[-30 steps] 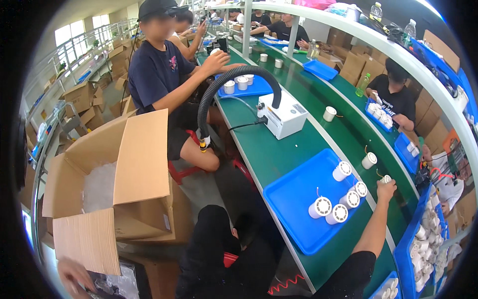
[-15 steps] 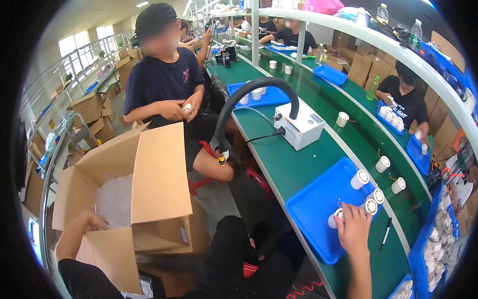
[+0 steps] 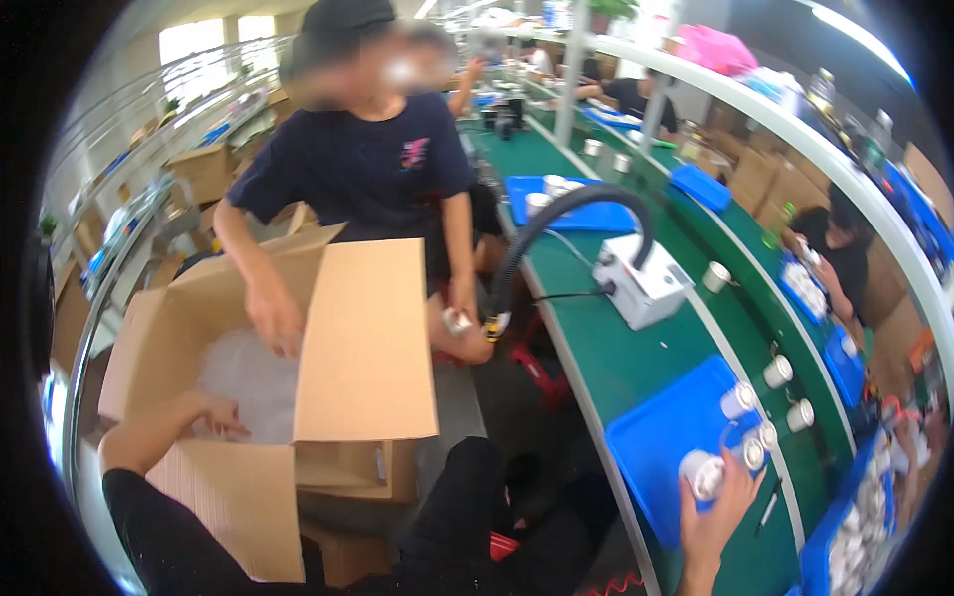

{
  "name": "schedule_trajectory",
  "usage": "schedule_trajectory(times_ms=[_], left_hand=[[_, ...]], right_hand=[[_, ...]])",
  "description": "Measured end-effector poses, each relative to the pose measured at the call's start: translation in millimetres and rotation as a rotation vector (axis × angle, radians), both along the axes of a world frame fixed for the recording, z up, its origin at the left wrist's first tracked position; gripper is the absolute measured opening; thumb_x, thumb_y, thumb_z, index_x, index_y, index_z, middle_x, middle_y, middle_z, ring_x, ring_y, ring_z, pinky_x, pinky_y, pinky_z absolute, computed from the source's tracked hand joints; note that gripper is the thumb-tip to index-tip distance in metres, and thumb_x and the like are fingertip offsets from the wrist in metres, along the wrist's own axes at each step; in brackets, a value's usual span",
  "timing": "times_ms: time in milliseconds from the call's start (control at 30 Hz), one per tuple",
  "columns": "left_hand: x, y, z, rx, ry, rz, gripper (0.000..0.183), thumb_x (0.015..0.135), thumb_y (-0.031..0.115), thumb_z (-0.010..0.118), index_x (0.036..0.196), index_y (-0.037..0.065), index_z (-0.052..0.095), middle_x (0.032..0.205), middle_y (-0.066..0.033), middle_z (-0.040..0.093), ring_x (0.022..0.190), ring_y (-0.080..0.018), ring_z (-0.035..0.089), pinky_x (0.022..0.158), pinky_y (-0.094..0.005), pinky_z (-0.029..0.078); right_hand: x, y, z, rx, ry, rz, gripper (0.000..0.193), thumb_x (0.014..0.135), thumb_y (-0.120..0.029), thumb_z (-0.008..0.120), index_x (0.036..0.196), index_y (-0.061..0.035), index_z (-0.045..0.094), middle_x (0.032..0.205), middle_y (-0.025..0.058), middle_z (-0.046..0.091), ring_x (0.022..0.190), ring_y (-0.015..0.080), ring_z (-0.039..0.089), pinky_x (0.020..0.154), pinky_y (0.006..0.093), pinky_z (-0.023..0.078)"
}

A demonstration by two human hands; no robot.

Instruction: The person assembles small white cylindrical electronic components by inserting clear plastic parts into them. They pick up the components from a blue tray, insert the parts by hand, and place the finished units back onto the tray. The process is repeated continuously in a factory setting.

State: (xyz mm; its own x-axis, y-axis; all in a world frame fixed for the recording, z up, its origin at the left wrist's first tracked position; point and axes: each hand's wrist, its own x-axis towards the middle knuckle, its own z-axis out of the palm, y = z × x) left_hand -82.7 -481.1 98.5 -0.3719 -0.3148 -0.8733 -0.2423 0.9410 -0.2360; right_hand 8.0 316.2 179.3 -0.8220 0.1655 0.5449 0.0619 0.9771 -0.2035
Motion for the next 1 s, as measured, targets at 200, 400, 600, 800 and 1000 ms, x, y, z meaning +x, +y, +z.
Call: schedule_trajectory(times_ms=[200,400,600,800,1000], left_hand=[[-35.6,-7.7,44.9,-0.245,0.341,-0.228,0.065,0.082,0.067,0.058,0.089,0.004,0.074,0.083,-0.0116,0.072,0.075,-0.0274,0.069,0.072,-0.0414,0.055],[-16.9,-52.2,69.0,-0.454,0.506,-0.014,0.058,0.08,0.046,0.071,0.117,0.002,0.066,0.12,-0.0139,0.067,0.108,-0.0273,0.065,0.088,-0.0409,0.053],[2.8,-44.7,61.4,-0.189,-0.124,0.38,0.062,0.082,0.049,0.067,0.127,0.006,0.063,0.125,-0.0165,0.064,0.117,-0.0276,0.06,0.098,-0.045,0.046],[12.6,-50.6,44.5,0.018,0.106,0.415,0.058,0.084,0.049,0.064,0.119,0.003,0.062,0.11,-0.0155,0.065,0.096,-0.0246,0.058,0.082,-0.0407,0.047],[55.3,-83.5,48.5,0.593,0.632,1.08,0.056,0.086,0.05,0.062,0.11,-0.001,0.061,0.095,-0.0145,0.066,0.075,-0.0217,0.056,0.067,-0.0363,0.047]], right_hand=[[16.9,-69.9,-7.2,-0.287,-0.007,0.177,0.062,0.079,-0.013,0.078,0.13,0.0076,0.051,0.125,0.0239,0.057,0.114,0.0351,0.056,0.102,0.0426,0.042],[-12.5,-116.6,-44.6,-0.426,-0.119,0.454,0.06,0.073,-0.006,0.082,0.125,0.0068,0.055,0.121,0.022,0.06,0.111,0.0346,0.057,0.1,0.0427,0.043],[-14.8,-132.2,-48.3,-0.431,-0.264,0.441,0.057,0.075,-0.006,0.079,0.125,0.0061,0.056,0.118,0.0225,0.061,0.111,0.0357,0.058,0.101,0.041,0.043],[-46.9,-136.8,-132.9,-1.203,-0.272,0.395,0.052,0.089,-0.011,0.056,0.139,0.0012,0.044,0.127,0.0152,0.055,0.11,0.0233,0.058,0.094,0.0337,0.048],[-128.3,-164.9,-206.1,-2.122,-0.526,0.362,0.04,0.1,-0.041,0.052,0.116,-0.0054,0.057,0.101,0.0071,0.064,0.074,0.0148,0.061,0.059,0.0269,0.048]])
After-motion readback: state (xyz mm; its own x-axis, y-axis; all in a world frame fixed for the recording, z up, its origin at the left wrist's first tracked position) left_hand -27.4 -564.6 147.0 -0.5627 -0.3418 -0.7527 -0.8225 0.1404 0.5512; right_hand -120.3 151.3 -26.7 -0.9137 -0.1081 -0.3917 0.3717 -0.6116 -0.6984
